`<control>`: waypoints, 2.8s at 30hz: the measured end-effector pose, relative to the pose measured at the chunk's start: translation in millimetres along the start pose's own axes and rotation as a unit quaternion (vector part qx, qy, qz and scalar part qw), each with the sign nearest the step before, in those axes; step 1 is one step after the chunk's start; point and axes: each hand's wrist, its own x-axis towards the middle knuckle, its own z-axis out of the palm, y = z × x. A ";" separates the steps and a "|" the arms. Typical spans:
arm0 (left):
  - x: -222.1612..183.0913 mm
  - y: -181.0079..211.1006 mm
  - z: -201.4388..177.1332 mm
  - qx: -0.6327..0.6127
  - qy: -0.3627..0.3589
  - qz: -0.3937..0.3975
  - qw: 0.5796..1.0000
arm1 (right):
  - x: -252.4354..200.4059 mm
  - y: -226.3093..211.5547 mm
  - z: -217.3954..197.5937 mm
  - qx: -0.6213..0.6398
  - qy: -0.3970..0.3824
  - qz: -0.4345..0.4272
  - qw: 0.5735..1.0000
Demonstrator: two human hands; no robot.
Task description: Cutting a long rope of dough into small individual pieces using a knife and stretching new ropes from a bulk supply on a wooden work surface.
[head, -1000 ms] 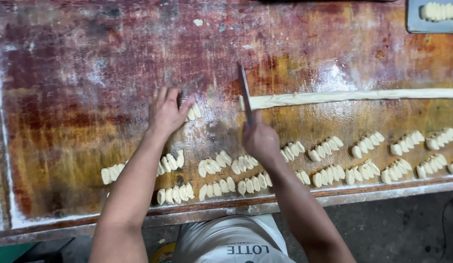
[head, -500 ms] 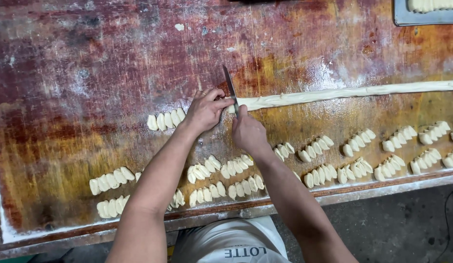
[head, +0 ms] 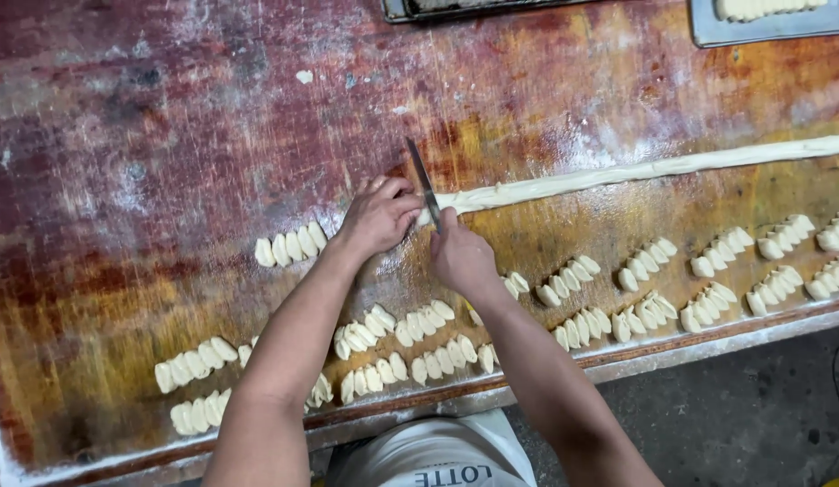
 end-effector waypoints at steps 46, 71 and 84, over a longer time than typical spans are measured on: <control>42.5 67.2 -45.1 -0.013 -0.211 -0.056 0.976 | -15.3 80.2 -43.3 -0.007 -0.001 -0.033 0.999; -68.2 44.7 -24.6 0.064 0.067 -0.133 0.987 | -38.6 17.2 24.0 -0.078 -0.095 -0.081 0.989; -39.4 19.7 -19.2 -0.051 0.105 -0.171 0.978 | -29.6 114.7 -54.4 -0.021 0.040 -0.013 0.999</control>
